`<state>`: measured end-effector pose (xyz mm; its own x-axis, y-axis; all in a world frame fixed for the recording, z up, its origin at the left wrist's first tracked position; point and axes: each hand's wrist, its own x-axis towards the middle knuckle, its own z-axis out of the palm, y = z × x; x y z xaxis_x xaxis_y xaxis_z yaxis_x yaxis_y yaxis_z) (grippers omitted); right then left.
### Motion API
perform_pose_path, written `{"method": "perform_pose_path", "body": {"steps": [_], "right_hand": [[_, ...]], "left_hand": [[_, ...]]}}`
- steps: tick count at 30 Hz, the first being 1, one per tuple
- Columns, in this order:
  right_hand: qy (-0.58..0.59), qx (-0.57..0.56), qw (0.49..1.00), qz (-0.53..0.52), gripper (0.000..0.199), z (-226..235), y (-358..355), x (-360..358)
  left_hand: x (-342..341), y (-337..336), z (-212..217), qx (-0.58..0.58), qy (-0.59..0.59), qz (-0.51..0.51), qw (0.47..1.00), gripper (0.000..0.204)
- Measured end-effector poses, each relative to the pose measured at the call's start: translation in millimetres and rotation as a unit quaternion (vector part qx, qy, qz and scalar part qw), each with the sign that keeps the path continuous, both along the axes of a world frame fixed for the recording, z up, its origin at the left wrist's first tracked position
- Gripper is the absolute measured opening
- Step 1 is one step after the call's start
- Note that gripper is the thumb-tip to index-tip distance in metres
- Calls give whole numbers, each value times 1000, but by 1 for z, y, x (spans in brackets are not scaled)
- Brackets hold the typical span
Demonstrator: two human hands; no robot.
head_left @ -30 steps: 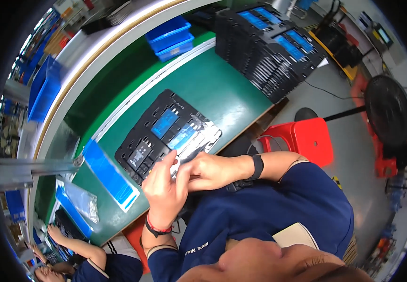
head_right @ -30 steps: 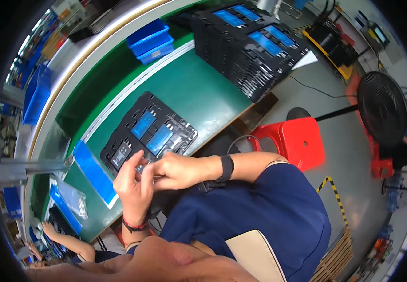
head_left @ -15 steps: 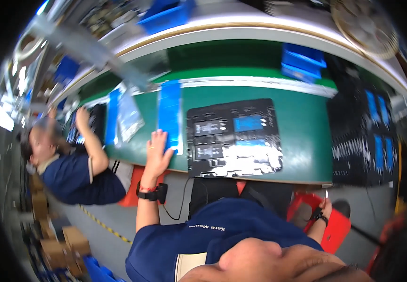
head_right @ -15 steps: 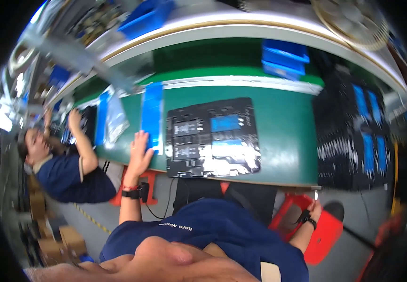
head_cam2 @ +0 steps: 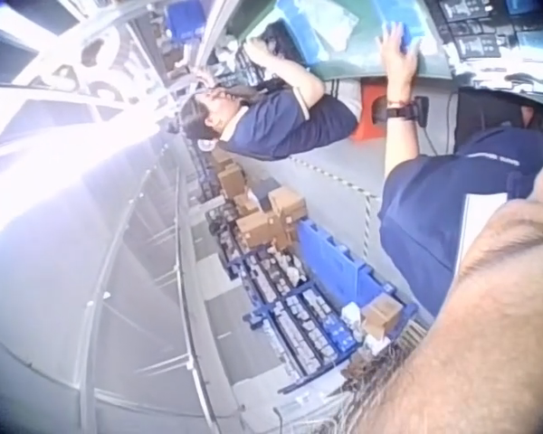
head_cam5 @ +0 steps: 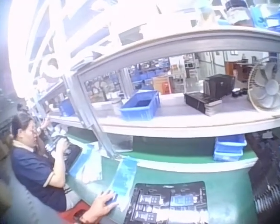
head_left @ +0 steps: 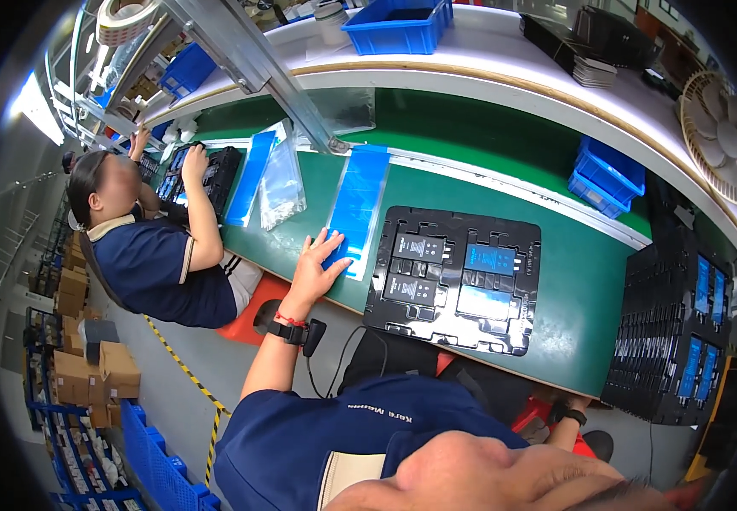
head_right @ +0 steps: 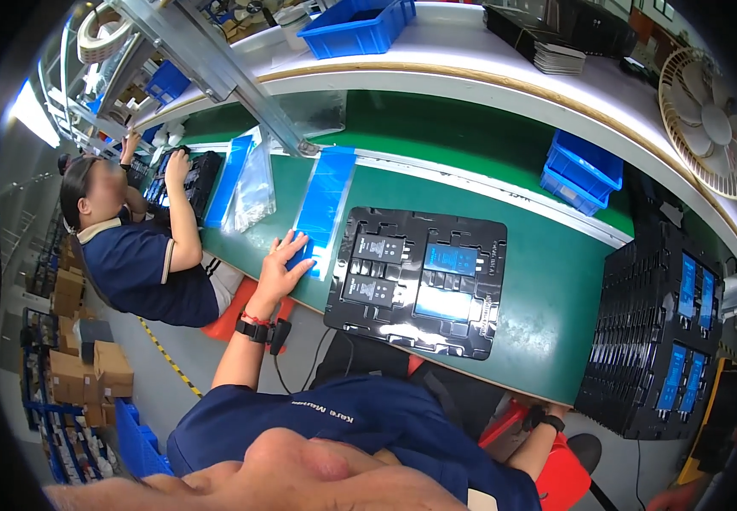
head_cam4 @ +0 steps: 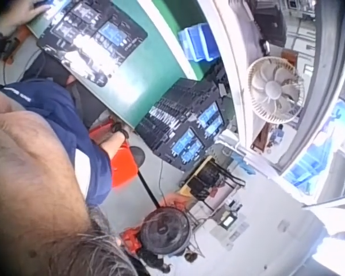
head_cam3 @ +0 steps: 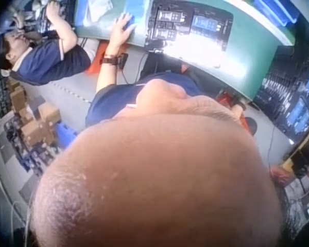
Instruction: Applying protective films and labels to battery packs on an assembly line.
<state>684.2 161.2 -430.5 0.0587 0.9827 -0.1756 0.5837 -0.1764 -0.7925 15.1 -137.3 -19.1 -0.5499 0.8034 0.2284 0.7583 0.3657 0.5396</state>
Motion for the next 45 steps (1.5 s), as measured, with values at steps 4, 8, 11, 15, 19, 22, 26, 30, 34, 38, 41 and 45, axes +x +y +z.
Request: {"method": "perform_pose_path", "body": {"steps": [4, 8, 11, 15, 19, 22, 26, 30, 34, 38, 41, 45], "right_hand": [[-184, 100, 968, 139, 36, 58, -50, -2], [-136, -49, 973, 179, 40, 181, -84, -73], [-213, -94, 946, 227, 36, 274, -105, -128], [-273, -70, 901, 330, 32, 366, -131, -180], [-182, -99, 863, 462, 32, 460, -145, -223], [-25, -49, 836, 546, 29, 505, -145, -260], [46, 237, 803, 545, 21, 541, -130, -350], [80, 437, 738, 508, 36, 546, -112, -447], [90, 405, 753, 511, 31, 518, -92, -497], [104, 334, 790, 504, 24, 496, -90, -502], [91, 412, 793, 439, 15, 494, -93, -502], [15, 458, 790, 408, 14, 493, -93, -497]], "left_hand": [[0, -2, -1, 28, 6, 14, 999, 40], [1, -3, -4, 42, 24, 29, 998, 35], [6, -5, -6, 113, 64, 36, 991, 25], [-3, -3, -7, 129, 150, 13, 980, 20], [-12, 8, 17, 204, 152, -2, 967, 13], [-24, 23, 43, 247, 132, -29, 959, 13], [-23, 55, 82, 273, 126, -127, 945, 14], [-12, 93, 94, 278, 83, -236, 927, 13], [-12, 111, 77, 247, 34, -289, 924, 12], [-12, 108, 66, 253, -30, -300, 919, 12], [-11, 111, 56, 350, -95, -152, 920, 15], [-16, 111, 44, 273, -198, -65, 939, 26]]}}
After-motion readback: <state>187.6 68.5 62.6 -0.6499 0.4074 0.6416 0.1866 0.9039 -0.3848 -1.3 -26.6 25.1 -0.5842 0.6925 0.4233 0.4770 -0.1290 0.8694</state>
